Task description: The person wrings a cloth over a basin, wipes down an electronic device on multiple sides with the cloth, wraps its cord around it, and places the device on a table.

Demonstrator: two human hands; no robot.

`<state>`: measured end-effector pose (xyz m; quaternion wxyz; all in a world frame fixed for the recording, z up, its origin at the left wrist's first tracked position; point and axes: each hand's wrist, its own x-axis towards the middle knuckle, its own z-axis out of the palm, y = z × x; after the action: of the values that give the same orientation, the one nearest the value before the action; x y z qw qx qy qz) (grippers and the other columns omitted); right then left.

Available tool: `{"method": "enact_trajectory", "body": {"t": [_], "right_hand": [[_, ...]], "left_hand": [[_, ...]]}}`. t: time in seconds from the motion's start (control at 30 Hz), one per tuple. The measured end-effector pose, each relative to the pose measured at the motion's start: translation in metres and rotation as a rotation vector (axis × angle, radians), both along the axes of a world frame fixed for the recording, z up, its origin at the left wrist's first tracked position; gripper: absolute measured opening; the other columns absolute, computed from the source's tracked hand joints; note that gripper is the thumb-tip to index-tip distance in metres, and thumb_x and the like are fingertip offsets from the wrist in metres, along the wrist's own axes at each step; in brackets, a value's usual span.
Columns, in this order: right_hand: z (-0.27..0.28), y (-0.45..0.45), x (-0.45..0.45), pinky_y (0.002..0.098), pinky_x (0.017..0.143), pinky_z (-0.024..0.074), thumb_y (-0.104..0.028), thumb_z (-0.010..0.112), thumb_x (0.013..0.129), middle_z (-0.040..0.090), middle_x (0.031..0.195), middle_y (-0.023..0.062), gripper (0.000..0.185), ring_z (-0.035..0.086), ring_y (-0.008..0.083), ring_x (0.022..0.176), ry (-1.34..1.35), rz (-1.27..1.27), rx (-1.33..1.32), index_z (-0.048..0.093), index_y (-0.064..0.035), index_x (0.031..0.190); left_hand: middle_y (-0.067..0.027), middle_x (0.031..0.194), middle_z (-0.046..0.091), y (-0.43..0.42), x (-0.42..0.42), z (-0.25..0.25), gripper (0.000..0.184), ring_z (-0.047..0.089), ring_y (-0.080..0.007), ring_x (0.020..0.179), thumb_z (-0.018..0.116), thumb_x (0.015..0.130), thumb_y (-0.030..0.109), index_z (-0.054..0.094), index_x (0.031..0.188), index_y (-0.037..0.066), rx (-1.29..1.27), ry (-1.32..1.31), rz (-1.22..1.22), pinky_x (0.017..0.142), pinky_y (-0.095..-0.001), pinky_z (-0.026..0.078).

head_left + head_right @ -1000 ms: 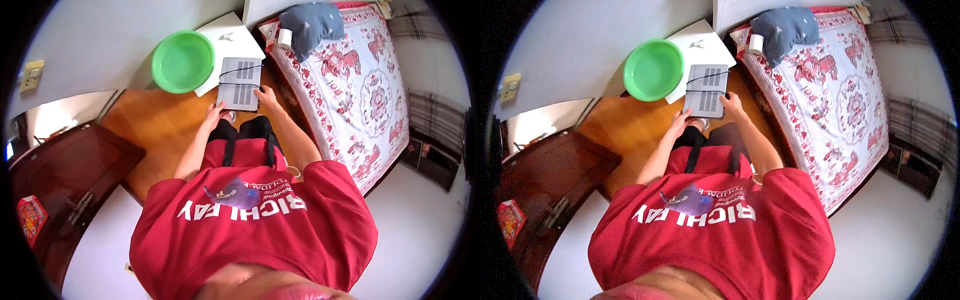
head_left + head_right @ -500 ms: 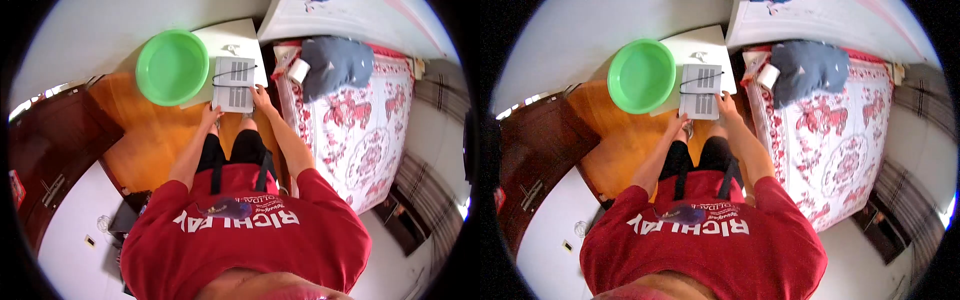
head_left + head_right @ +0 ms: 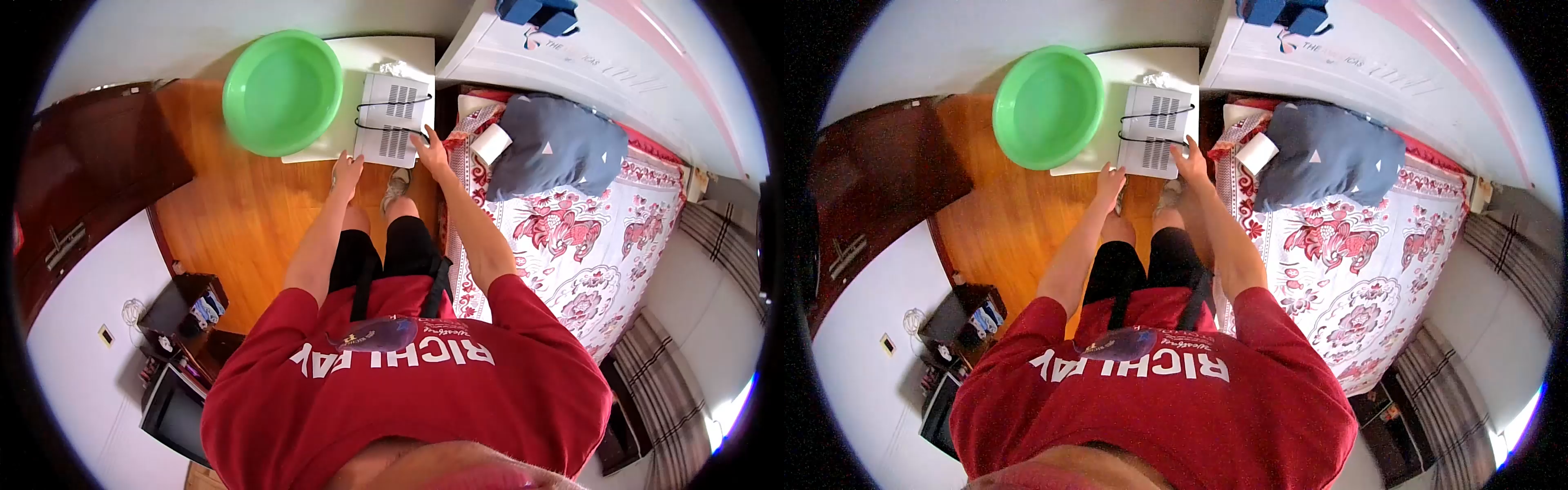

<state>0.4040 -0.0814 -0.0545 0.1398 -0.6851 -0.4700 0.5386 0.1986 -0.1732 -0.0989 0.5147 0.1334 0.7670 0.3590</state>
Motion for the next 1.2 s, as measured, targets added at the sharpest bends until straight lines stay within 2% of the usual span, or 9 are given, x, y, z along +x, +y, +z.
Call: {"method": "enact_trajectory", "body": {"t": [0.1, 0.17, 0.27, 0.37, 0.47, 0.63, 0.8, 0.9, 1.2], "right_hand": [[0.013, -0.020, 0.001, 0.0395, 0.094, 0.0415, -0.043, 0.059, 0.081, 0.057, 0.118, 0.0252, 0.060, 0.053, 0.0374, 0.112, -0.151, 0.047, 0.157, 0.049, -0.0081, 0.129], [0.051, -0.027, -0.001, 0.0408, 0.088, 0.0453, -0.040, 0.058, 0.082, 0.062, 0.104, 0.0245, 0.050, 0.060, 0.0363, 0.102, -0.114, 0.095, -0.029, 0.057, -0.0064, 0.119], [0.078, -0.047, -0.012, 0.0402, 0.082, 0.0480, -0.037, 0.056, 0.082, 0.065, 0.096, 0.0205, 0.039, 0.063, 0.0328, 0.093, -0.192, 0.553, 0.072, 0.065, -0.0058, 0.105], [0.039, -0.078, -0.028, 0.0370, 0.079, 0.0492, -0.035, 0.056, 0.082, 0.066, 0.092, 0.0182, 0.035, 0.064, 0.0311, 0.090, -0.010, 0.564, -0.067, 0.067, -0.0066, 0.098], [0.063, -0.097, -0.084, 0.0365, 0.078, 0.0495, -0.033, 0.057, 0.081, 0.067, 0.091, 0.0163, 0.034, 0.065, 0.0294, 0.087, -0.016, 0.821, 0.111, 0.066, -0.0042, 0.097], [0.084, -0.131, -0.195, 0.0344, 0.074, 0.0503, -0.030, 0.055, 0.084, 0.067, 0.087, 0.0148, 0.032, 0.065, 0.0261, 0.082, 0.048, 1.148, 0.169, 0.064, -0.0008, 0.095], [0.104, -0.199, -0.314, 0.0297, 0.069, 0.0505, -0.027, 0.050, 0.091, 0.066, 0.091, 0.0120, 0.032, 0.065, 0.0200, 0.079, 0.297, 1.279, -0.158, 0.060, 0.0021, 0.101], [0.121, -0.244, -0.370, 0.0291, 0.067, 0.0503, -0.028, 0.051, 0.091, 0.065, 0.094, 0.0112, 0.032, 0.065, 0.0197, 0.079, 0.197, 1.442, -0.324, 0.058, -0.0003, 0.105], [0.151, -0.337, -0.497, 0.0282, 0.069, 0.0504, -0.027, 0.050, 0.093, 0.065, 0.096, 0.0097, 0.030, 0.065, 0.0177, 0.082, 0.214, 1.769, -0.425, 0.057, -0.0014, 0.107]], "left_hand": [[-0.0132, 0.107, 0.057, -0.009, -0.005, 0.066, 0.047, 0.057, -0.0195, 0.099, 0.057, 0.088, 0.018, 0.042, 0.128, -0.003, -0.056, -0.209, 0.189, 0.084, -0.0311, 0.050], [-0.0133, 0.108, 0.057, -0.023, -0.017, 0.095, 0.047, 0.057, -0.0195, 0.099, 0.055, 0.089, 0.018, 0.042, 0.129, -0.003, -0.065, -0.291, 0.249, 0.083, -0.0318, 0.051], [-0.0137, 0.109, 0.057, -0.068, -0.038, 0.119, 0.041, 0.058, -0.0208, 0.101, 0.053, 0.090, 0.017, 0.044, 0.125, -0.002, -0.021, -0.369, 0.287, 0.081, -0.0338, 0.052], [-0.0128, 0.102, 0.060, -0.116, -0.060, 0.136, 0.032, 0.062, -0.0208, 0.091, 0.052, 0.091, 0.018, 0.051, 0.116, -0.002, 0.012, -0.360, 0.362, 0.076, -0.0331, 0.053], [-0.0147, 0.094, 0.063, -0.165, -0.076, 0.154, 0.027, 0.065, -0.0224, 0.077, 0.054, 0.091, 0.021, 0.055, 0.105, -0.002, 0.006, -0.240, 0.518, 0.065, -0.0317, 0.054], [-0.0135, 0.098, 0.062, -0.261, -0.106, 0.166, 0.031, 0.063, -0.0235, 0.085, 0.054, 0.093, 0.026, 0.054, 0.109, 0.000, 0.106, -0.278, 0.773, 0.072, -0.0327, 0.053], [-0.0144, 0.092, 0.064, -0.353, -0.144, 0.170, 0.026, 0.066, -0.0227, 0.078, 0.051, 0.091, 0.022, 0.055, 0.105, 0.000, 0.203, -0.234, 1.061, 0.064, -0.0307, 0.054], [-0.0148, 0.096, 0.064, -0.388, -0.158, 0.194, 0.028, 0.065, -0.0219, 0.080, 0.052, 0.090, 0.022, 0.055, 0.107, -0.001, 0.255, -0.174, 1.237, 0.065, -0.0308, 0.054], [-0.0140, 0.097, 0.064, -0.444, -0.216, 0.167, 0.030, 0.064, -0.0208, 0.079, 0.051, 0.091, 0.024, 0.055, 0.109, 0.000, 0.447, -0.152, 1.585, 0.068, -0.0303, 0.053]]}}
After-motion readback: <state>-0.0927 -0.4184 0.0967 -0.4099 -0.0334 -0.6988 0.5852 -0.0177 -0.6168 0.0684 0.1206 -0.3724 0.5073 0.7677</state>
